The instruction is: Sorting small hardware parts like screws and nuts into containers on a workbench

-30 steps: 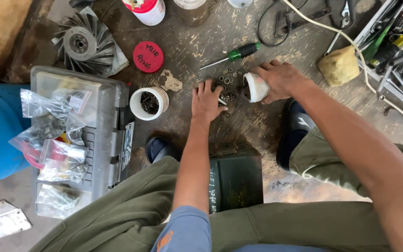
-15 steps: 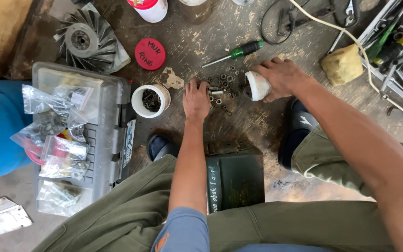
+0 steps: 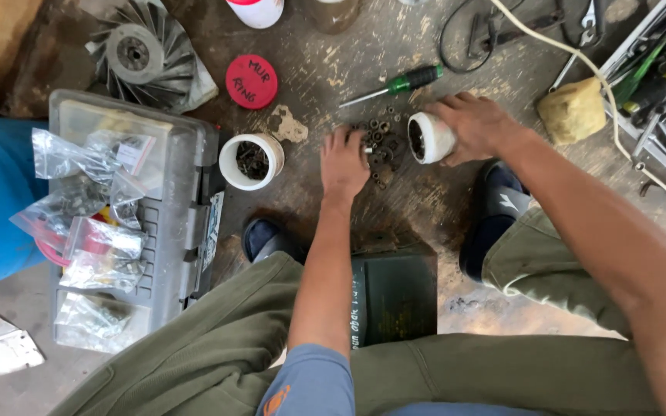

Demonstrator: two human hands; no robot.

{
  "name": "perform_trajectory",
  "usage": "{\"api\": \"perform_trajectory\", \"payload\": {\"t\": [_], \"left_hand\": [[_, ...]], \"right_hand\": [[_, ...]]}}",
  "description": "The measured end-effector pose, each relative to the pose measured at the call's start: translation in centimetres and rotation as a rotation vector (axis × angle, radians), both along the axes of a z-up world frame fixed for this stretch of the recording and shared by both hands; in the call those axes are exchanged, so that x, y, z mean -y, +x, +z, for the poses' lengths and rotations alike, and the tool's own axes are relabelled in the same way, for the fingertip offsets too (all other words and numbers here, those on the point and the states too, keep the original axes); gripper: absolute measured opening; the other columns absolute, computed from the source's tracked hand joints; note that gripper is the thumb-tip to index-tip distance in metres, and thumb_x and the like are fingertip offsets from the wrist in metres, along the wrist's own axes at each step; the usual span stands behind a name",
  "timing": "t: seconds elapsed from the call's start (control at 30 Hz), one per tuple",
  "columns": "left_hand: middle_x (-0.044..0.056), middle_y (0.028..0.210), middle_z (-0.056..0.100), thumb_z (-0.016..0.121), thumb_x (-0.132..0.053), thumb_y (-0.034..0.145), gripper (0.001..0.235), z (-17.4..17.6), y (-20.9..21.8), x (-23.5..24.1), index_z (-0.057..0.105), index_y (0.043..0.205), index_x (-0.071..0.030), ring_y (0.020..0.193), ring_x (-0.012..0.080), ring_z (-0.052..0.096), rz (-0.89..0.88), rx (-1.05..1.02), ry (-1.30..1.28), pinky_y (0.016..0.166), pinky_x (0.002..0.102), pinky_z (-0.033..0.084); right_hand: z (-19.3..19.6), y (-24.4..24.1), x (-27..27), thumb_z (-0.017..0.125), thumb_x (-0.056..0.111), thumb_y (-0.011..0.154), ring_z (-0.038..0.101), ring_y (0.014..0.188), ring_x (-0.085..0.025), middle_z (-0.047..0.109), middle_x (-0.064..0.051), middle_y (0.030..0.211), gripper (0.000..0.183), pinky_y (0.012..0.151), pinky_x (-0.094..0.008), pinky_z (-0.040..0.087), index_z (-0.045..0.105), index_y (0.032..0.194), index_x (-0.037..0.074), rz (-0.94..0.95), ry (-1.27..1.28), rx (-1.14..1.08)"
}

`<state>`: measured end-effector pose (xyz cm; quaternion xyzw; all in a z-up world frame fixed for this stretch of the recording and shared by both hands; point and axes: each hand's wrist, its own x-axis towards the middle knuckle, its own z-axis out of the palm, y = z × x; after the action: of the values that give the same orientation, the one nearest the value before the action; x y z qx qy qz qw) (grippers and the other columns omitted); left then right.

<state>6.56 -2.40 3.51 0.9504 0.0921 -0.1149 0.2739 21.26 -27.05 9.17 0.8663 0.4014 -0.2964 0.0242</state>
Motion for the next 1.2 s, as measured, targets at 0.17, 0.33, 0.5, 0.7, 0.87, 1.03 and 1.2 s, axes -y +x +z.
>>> {"api": "perform_trajectory", "payload": {"t": [0.17,0.33,0.5,0.7,0.87,1.03,1.2], "left_hand": [[0.007,0.132,0.042,0.063,-0.035,0.101,0.033,-0.6,1.1,1.8,0.054,0.131,-0.023,0.122,0.028,0.042,-0.171,0.005,0.029,0.099,0.048,0.042],[0.009,0.143,0.044,0.063,-0.039,0.104,0.04,-2.4,1.1,2.4,0.054,0.142,-0.028,0.133,0.0304,0.04,-0.318,-0.101,0.203,0.104,0.049,0.041],[0.01,0.128,0.046,0.062,-0.032,0.102,0.026,-2.2,0.4,1.7,0.059,0.124,-0.019,0.122,0.0287,0.044,-0.213,0.056,0.158,0.094,0.046,0.043],[0.021,0.128,0.047,0.068,-0.039,0.097,0.045,-3.2,2.1,5.6,0.051,0.129,-0.011,0.11,0.0395,0.063,0.047,0.112,-0.377,0.081,0.05,0.06],[0.024,0.126,0.06,0.062,-0.027,0.101,0.035,-6.5,2.3,6.6,0.054,0.128,-0.007,0.106,0.044,0.07,0.261,-0.184,-0.623,0.069,0.052,0.065],[0.019,0.112,0.072,0.062,-0.02,0.094,0.022,-4.4,1.9,3.7,0.066,0.114,-0.012,0.102,0.0401,0.073,0.424,-0.161,-0.624,0.079,0.053,0.064],[0.018,0.119,0.06,0.053,-0.018,0.101,0.021,-1.0,1.7,2.1,0.062,0.118,-0.01,0.101,0.0391,0.071,0.393,-0.122,-0.531,0.073,0.052,0.065]], "right_hand": [[0.0,0.2,0.7,0.086,0.058,0.053,0.053,0.133,-0.042,0.057,-0.011,0.14,0.117,0.097,-0.063,0.053,0.038,0.154,0.024,-0.036,0.03,-0.018],[0.6,0.2,0.6,0.085,0.056,0.059,0.051,0.134,-0.043,0.056,-0.014,0.139,0.113,0.099,-0.064,0.051,0.038,0.155,0.02,-0.039,0.067,-0.053],[1.1,0.6,0.7,0.086,0.057,0.056,0.051,0.135,-0.044,0.056,-0.014,0.138,0.116,0.099,-0.065,0.05,0.037,0.154,0.019,-0.051,0.084,-0.09],[1.5,0.4,-0.6,0.087,0.056,0.055,0.051,0.135,-0.044,0.057,-0.014,0.14,0.116,0.098,-0.065,0.05,0.038,0.154,0.02,-0.051,0.146,-0.098],[2.1,0.4,-1.2,0.088,0.055,0.053,0.052,0.134,-0.042,0.056,-0.013,0.141,0.116,0.097,-0.062,0.051,0.04,0.153,0.021,-0.016,0.162,-0.057],[1.8,0.8,-0.3,0.089,0.053,0.052,0.054,0.132,-0.046,0.057,-0.018,0.141,0.117,0.093,-0.065,0.053,0.041,0.151,0.015,-0.025,0.17,-0.074],[2.2,0.8,-0.8,0.087,0.056,0.052,0.053,0.134,-0.041,0.057,-0.012,0.141,0.118,0.096,-0.062,0.052,0.039,0.155,0.023,0.013,0.129,-0.001]]}}
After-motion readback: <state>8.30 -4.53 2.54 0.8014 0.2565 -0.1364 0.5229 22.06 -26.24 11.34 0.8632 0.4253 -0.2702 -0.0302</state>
